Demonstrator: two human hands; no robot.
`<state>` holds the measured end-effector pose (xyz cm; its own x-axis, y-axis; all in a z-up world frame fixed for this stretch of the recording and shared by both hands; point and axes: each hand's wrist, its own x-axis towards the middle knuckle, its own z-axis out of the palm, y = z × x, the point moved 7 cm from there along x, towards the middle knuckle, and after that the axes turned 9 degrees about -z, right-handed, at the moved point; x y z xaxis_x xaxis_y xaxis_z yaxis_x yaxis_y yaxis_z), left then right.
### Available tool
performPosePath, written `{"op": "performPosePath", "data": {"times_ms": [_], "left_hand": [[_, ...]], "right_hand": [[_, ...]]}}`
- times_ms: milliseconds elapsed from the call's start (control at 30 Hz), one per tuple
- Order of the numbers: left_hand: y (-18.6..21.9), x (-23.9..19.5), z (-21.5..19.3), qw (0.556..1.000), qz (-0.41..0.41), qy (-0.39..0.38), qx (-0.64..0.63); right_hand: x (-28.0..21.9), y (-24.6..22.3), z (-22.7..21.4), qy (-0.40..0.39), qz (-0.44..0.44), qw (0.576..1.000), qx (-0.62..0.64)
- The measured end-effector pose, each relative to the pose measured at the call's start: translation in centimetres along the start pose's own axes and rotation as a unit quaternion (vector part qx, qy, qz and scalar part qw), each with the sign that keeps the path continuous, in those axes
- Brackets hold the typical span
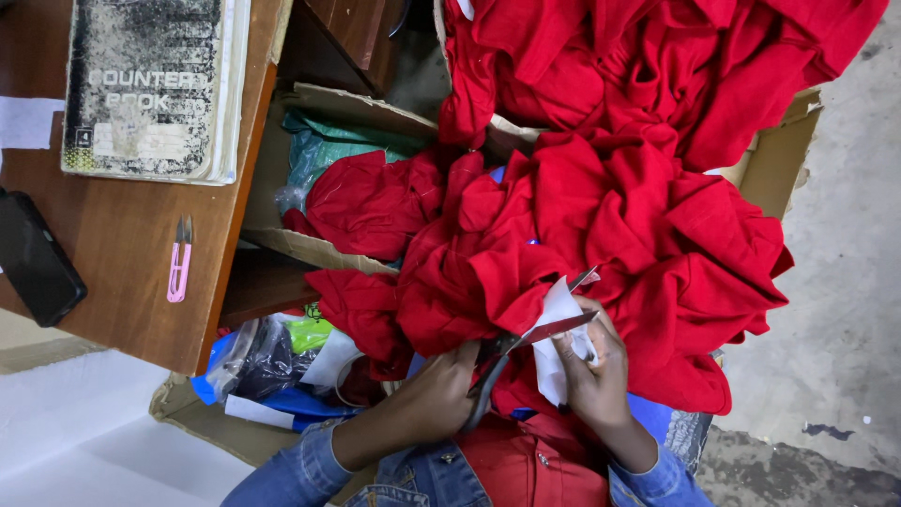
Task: The person sits with a pile of red garments on their lap and uses scissors to cut white tags from the clothing. They repeatedly pick up garments, cut the tags, and place the items back into the pile.
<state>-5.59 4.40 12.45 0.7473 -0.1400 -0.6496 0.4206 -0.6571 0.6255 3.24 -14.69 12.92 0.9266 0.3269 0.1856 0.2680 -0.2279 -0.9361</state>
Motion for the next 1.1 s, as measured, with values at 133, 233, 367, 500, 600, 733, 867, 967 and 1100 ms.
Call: {"op": "performPosePath", "data": {"times_ms": [133,233,367,500,600,733,867,967,1100], "left_hand": [[0.1,0.1,0.1,1.0,0.001,-0.006,-0.007],[0.3,0.2,0.1,1.0,0.002,-0.013,-0.01],[0.4,0.2,-0.3,1.0,-0.018,-0.007,-0.007],[-0.2,0.5,0.0,0.998,-0.046,-0.026,0.035],[-0.5,0.6,-0.2,1.0,-0.021,-0.011,0.009],[-0.7,0.4,-0.6,0.999,-0.004,-0.007,0.042],[-0.6,0.3,-1.0,0.996,0.018,-0.007,0.087],[-0.6,0.1,-1.5,0.992,0.031,-0.006,0.119],[-0.7,0.1,-2.1,0.987,0.047,-0.01,0.155]], "right_hand": [[-0.1,0.0,-0.1,0.0,0.02,1.0,-0.006],[0.1,-1.1,-0.2,-0.002,0.016,1.0,-0.009],[-0.5,-0.3,-0.1,-0.014,0.013,1.0,-0.016],[-0.1,-1.2,-0.2,-0.014,0.03,0.999,-0.009],[0.2,-1.8,-0.4,-0.022,0.002,1.0,-0.019],[-3.8,9.4,0.5,-0.059,0.067,0.996,0.005],[-9.5,20.1,5.0,0.031,0.384,0.731,0.564],[-3.4,8.8,4.5,-0.077,0.338,0.64,0.686],[-3.8,10.4,4.5,-0.038,0.394,0.707,0.586]]}}
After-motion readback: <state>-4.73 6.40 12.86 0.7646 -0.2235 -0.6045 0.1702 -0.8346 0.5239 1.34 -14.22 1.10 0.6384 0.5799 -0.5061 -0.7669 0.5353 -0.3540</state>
